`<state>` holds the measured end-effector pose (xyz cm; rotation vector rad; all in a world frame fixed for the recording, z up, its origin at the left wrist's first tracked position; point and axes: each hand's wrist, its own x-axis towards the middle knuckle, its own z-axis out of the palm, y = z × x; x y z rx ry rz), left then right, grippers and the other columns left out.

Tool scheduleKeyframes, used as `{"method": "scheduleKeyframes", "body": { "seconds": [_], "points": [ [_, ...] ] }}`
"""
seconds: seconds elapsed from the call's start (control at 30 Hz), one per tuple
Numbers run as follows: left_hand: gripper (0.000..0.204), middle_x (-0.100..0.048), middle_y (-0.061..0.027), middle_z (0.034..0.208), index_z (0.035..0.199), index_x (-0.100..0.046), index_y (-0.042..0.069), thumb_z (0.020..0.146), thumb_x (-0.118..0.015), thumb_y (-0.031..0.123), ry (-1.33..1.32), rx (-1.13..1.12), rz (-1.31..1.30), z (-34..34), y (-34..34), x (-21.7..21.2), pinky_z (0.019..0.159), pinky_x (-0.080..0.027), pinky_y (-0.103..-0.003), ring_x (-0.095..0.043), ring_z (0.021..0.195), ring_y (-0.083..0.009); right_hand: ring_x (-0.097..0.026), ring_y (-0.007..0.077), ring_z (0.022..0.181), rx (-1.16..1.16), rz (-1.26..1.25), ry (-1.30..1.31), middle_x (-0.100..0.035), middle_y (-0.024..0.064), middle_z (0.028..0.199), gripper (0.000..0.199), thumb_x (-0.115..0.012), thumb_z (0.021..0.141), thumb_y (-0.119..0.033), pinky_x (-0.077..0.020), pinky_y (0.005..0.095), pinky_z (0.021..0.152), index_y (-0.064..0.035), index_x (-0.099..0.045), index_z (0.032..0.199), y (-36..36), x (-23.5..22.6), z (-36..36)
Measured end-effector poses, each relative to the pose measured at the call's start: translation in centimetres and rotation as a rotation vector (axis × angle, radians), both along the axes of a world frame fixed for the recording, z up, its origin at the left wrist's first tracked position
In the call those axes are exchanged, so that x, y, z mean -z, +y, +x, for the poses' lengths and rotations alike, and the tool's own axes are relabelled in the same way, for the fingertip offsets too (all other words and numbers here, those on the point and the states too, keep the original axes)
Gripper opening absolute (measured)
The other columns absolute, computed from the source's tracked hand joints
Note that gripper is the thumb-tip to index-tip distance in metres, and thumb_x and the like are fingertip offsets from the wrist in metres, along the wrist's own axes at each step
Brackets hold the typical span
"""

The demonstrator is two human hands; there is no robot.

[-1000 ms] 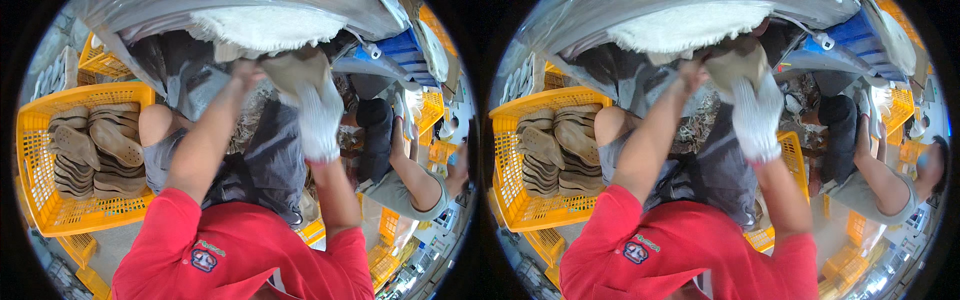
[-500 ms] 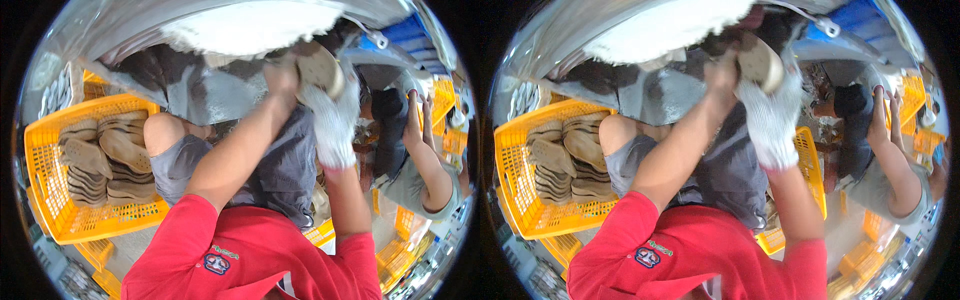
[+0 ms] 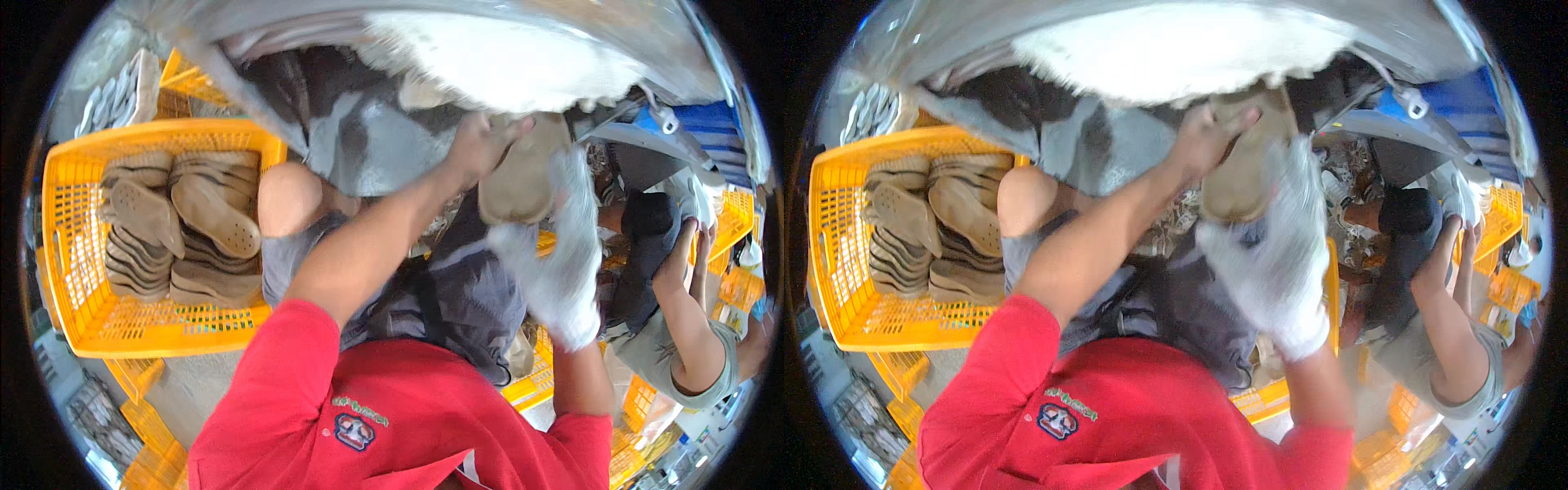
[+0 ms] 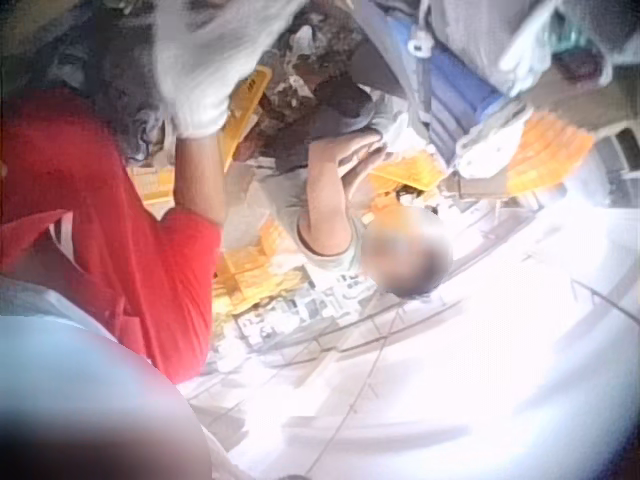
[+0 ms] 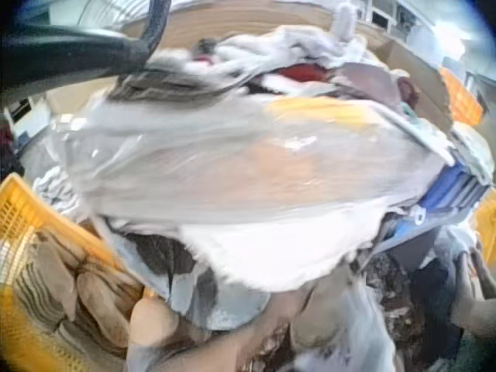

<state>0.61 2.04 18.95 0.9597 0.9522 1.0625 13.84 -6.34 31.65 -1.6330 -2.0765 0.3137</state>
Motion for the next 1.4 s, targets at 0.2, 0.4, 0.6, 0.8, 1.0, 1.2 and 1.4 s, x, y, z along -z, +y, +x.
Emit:
{"method": "scheduleKeyframes", "body": {
  "seconds": [0.2, 0.4, 0.6, 0.8, 1.0, 1.2, 1.4],
  "points": [
    [0.062, -0.064, -0.0134, 0.119, 0.141, -0.049, 0.004, 0.107, -0.042, 0.055, -0.52, 0.152, -0.546, -2.9, -2.0, -1.2, 0.092, -0.057, -0.047, -0.069, 0.104, -0.0266, -0.072, 0.033, 0.104, -0.266, -0.028, -0.069, -0.072, 0.0129, 0.125, 0.046, -0.075, 0.079, -0.014, -0.0556, 0.042, 0.091, -0.0072, -0.071, 0.124, -2.5, 3.5, -0.4],
    [0.071, -0.068, -0.0108, 0.1, 0.139, -0.055, 0.01, 0.103, -0.034, 0.067, -0.662, -0.156, -0.533, -5.7, -0.5, -0.3, 0.069, -0.053, -0.041, -0.063, 0.076, -0.024, -0.074, 0.0337, 0.1, -0.116, 0.027, 0.059, -0.075, 0.0186, 0.111, 0.036, -0.076, 0.087, -0.012, -0.057, 0.0383, 0.088, -0.0026, -0.071, 0.122, -3.3, 5.1, -7.6],
    [0.054, -0.061, -0.0082, 0.099, 0.133, -0.051, 0.002, 0.109, -0.03, 0.046, -0.455, -0.223, -0.672, -5.7, -1.2, -2.2, 0.077, -0.057, -0.039, -0.062, 0.086, -0.0205, -0.071, 0.0344, 0.078, 0.045, 0.006, 0.222, -0.072, 0.0194, 0.087, 0.019, -0.076, 0.09, -0.012, -0.0559, 0.0385, 0.076, 0.0012, -0.074, 0.103, -2.8, 2.8, -9.6],
    [0.063, -0.061, -0.016, 0.129, 0.14, -0.05, 0.0, 0.11, -0.028, 0.05, 0.068, -0.26, 0.122, -5.1, -2.0, 2.7, 0.104, -0.049, -0.043, -0.063, 0.112, -0.0304, -0.073, 0.0332, 0.085, -0.035, 0.121, 0.123, -0.075, 0.0172, 0.095, 0.017, -0.07, 0.091, -0.013, -0.0572, 0.0398, 0.079, -0.0031, -0.074, 0.104, 2.9, 3.4, -10.1],
    [0.087, -0.068, -0.0164, 0.11, 0.137, -0.054, 0.003, 0.103, -0.014, 0.073, -0.64, -0.074, -0.584, -4.9, -0.8, 2.2, 0.092, -0.057, -0.047, -0.069, 0.1, -0.0292, -0.07, 0.025, 0.093, -0.085, -0.582, 0.439, -0.072, 0.0148, 0.102, 0.046, -0.083, 0.079, -0.029, -0.0551, 0.0382, 0.084, -0.0011, -0.07, 0.112, 1.3, 2.2, -8.8],
    [0.076, -0.067, -0.0142, 0.107, 0.136, -0.055, 0.004, 0.106, -0.023, 0.065, -0.429, -0.251, -0.351, -5.8, 2.8, 1.0, 0.087, -0.059, -0.046, -0.068, 0.096, -0.0274, -0.067, 0.0166, 0.1, -0.043, -0.778, 0.925, -0.07, 0.0076, 0.111, 0.055, -0.084, 0.081, -0.021, -0.0553, 0.0338, 0.087, -0.0038, -0.062, 0.128, 1.8, 1.2, -10.4],
    [0.066, -0.066, -0.0129, 0.106, 0.134, -0.056, 0.003, 0.107, -0.029, 0.057, -0.461, -0.217, -0.556, -6.5, 0.2, -1.6, 0.084, -0.06, -0.045, -0.068, 0.095, -0.0266, -0.071, 0.0267, 0.106, 0.079, -0.359, 0.381, -0.071, 0.0184, 0.116, 0.073, -0.089, 0.075, -0.022, -0.0547, 0.0371, 0.092, 0.0013, -0.056, 0.136, -4.0, 0.9, -11.4]
  ]
}}
